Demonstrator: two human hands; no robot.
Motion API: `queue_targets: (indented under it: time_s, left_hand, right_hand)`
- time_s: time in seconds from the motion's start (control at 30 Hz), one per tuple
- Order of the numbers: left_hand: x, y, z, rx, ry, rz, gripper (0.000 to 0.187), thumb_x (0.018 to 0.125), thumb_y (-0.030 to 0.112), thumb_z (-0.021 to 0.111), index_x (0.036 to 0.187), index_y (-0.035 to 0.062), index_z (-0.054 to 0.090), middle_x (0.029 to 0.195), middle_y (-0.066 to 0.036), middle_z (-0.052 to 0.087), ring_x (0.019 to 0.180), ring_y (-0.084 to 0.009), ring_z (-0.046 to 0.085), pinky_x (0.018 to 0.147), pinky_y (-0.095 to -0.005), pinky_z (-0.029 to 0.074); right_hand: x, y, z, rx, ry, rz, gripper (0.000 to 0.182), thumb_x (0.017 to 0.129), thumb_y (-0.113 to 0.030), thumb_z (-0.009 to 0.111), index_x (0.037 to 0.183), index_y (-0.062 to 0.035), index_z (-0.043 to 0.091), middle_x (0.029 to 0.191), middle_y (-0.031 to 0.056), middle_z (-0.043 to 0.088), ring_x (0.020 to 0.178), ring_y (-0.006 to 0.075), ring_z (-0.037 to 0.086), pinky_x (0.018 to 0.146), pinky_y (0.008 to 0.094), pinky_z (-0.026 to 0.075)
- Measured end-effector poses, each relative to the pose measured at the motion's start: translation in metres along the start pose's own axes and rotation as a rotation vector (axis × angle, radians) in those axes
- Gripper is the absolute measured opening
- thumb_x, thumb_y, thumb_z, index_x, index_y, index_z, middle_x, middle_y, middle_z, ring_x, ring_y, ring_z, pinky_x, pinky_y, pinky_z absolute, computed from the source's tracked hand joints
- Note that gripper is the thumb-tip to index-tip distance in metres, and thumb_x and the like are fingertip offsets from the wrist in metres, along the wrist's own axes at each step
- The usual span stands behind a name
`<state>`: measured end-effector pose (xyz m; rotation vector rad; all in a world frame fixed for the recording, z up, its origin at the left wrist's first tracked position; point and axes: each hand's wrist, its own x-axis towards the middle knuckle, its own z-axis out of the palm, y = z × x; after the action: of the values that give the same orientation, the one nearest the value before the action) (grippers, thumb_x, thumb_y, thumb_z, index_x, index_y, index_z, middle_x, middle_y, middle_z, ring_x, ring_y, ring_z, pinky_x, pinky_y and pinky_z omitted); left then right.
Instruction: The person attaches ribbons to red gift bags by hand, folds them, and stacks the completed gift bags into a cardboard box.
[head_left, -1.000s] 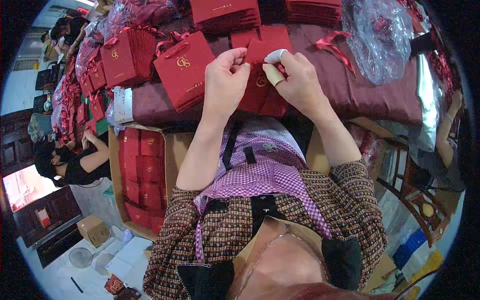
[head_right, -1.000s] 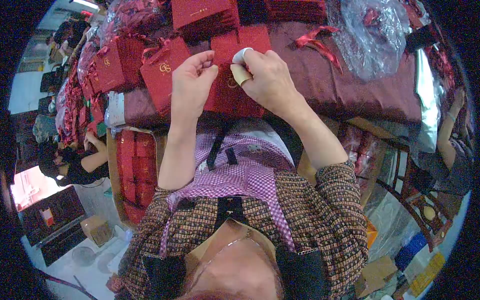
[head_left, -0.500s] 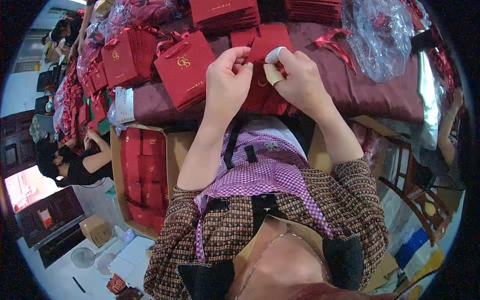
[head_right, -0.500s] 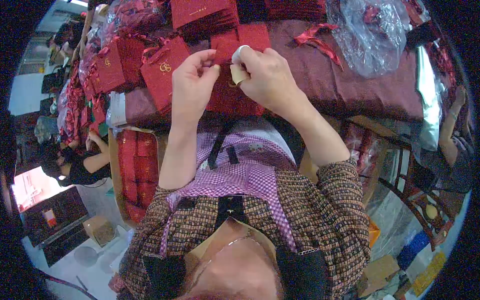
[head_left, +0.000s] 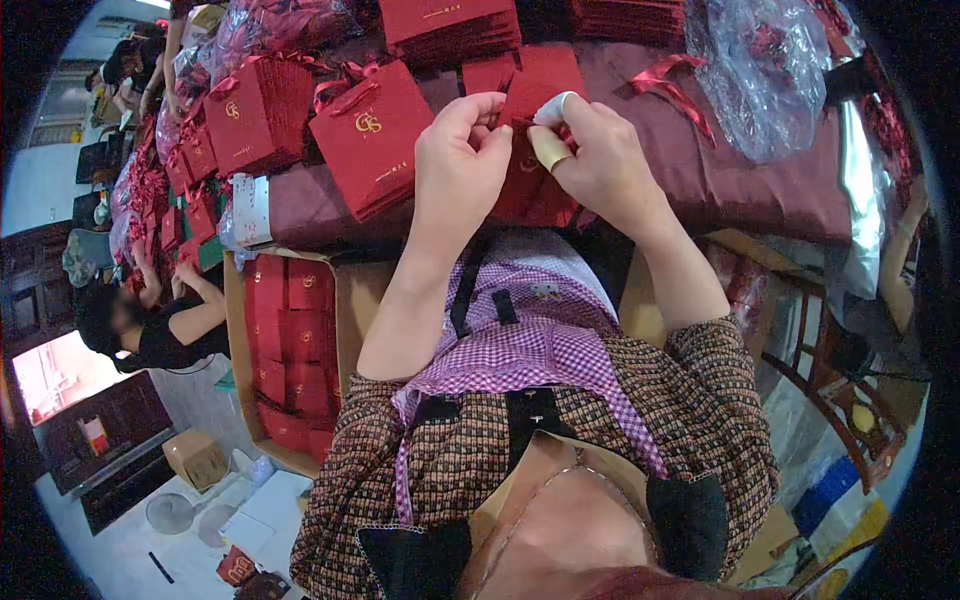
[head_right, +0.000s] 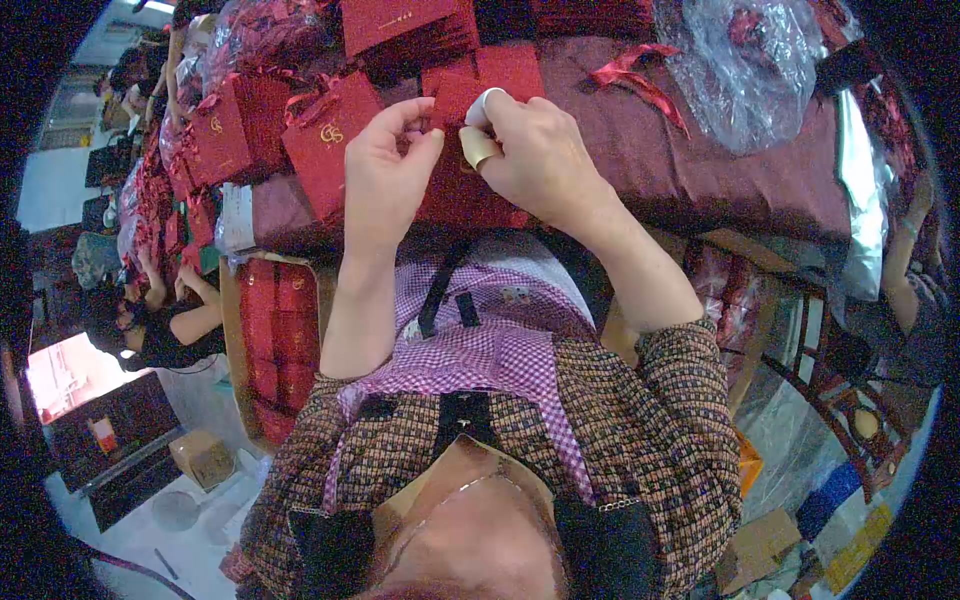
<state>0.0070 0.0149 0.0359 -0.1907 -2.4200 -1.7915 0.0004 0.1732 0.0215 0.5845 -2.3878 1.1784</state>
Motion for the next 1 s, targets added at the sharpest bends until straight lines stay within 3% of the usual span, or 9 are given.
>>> queue_targets:
  time_s: [0.2,0.27,0.4,0.47,0.57,0.7,0.8,1.0]
  left_hand:
    - [-0.003,-0.003,0.003,0.058,0.004,0.068,0.026,0.081,-0.002,0.061,0.107,-0.0035,0.061,0.087,-0.001,0.062,0.075,-0.0058,0.054,0.068,-0.0205,0.045]
    - [-0.005,0.003,0.005,0.174,0.026,0.139,0.025,0.08,-0.003,0.061,0.105,-0.0029,0.062,0.085,-0.003,0.063,0.074,-0.0068,0.054,0.067,-0.0212,0.046]
    - [-0.006,0.0,0.009,0.132,0.028,0.116,0.023,0.08,-0.003,0.06,0.103,-0.0018,0.063,0.084,-0.007,0.065,0.074,-0.0091,0.057,0.067,-0.0233,0.047]
    - [-0.004,-0.003,0.011,0.242,0.063,0.233,0.022,0.079,-0.002,0.061,0.101,-0.0018,0.063,0.085,-0.01,0.065,0.073,-0.0136,0.06,0.067,-0.0263,0.048]
    - [-0.005,0.003,0.011,0.388,0.066,0.317,0.022,0.078,-0.003,0.061,0.1,-0.0019,0.063,0.085,-0.012,0.065,0.073,-0.0179,0.061,0.067,-0.0292,0.049]
    - [-0.006,0.005,0.014,0.38,0.072,0.3,0.022,0.077,-0.004,0.06,0.099,-0.0025,0.062,0.083,-0.011,0.063,0.072,-0.0181,0.061,0.066,-0.0293,0.049]
    - [-0.006,0.002,0.016,0.315,0.062,0.271,0.021,0.078,-0.004,0.059,0.099,-0.0026,0.063,0.082,-0.01,0.063,0.072,-0.0159,0.06,0.066,-0.0284,0.048]
    - [-0.004,0.007,0.008,0.213,0.008,0.252,0.022,0.081,-0.002,0.058,0.102,-0.0022,0.063,0.08,-0.007,0.061,0.073,-0.0113,0.057,0.066,-0.025,0.047]
  right_hand:
    - [0.006,-0.003,-0.007,-0.078,0.0,-0.064,0.011,0.074,-0.009,0.062,0.073,-0.0044,0.052,0.056,0.0143,0.056,0.057,0.0326,0.06,0.055,0.0441,0.048]
    - [0.007,-0.007,-0.013,-0.238,-0.101,-0.114,0.011,0.074,-0.007,0.063,0.075,-0.0052,0.053,0.061,0.0106,0.057,0.055,0.0295,0.055,0.053,0.0389,0.045]
    - [0.01,-0.014,-0.018,-0.307,-0.114,-0.212,0.012,0.074,-0.007,0.061,0.072,-0.0048,0.049,0.058,0.0114,0.054,0.054,0.03,0.054,0.052,0.0392,0.043]
    - [0.01,-0.016,-0.017,-0.463,-0.176,-0.271,0.012,0.072,-0.012,0.061,0.074,-0.0051,0.051,0.06,0.0105,0.058,0.055,0.0269,0.06,0.056,0.0355,0.044]
    - [0.011,-0.02,-0.017,-0.574,-0.184,-0.329,0.013,0.073,-0.013,0.061,0.076,-0.0049,0.052,0.06,0.0081,0.057,0.053,0.0253,0.059,0.055,0.0344,0.044]
    - [0.012,-0.014,-0.017,-0.425,-0.212,-0.249,0.013,0.073,-0.013,0.06,0.075,-0.0028,0.052,0.06,0.0133,0.058,0.057,0.0301,0.06,0.056,0.0386,0.046]
    - [0.017,-0.01,-0.021,-0.174,-0.226,0.023,0.016,0.072,-0.014,0.059,0.075,-0.0002,0.053,0.064,0.0219,0.058,0.067,0.0399,0.06,0.061,0.0485,0.048]
    - [0.017,0.002,-0.019,-0.036,-0.17,0.033,0.012,0.075,-0.012,0.06,0.078,-0.0013,0.055,0.065,0.0195,0.059,0.066,0.0384,0.06,0.06,0.0466,0.047]
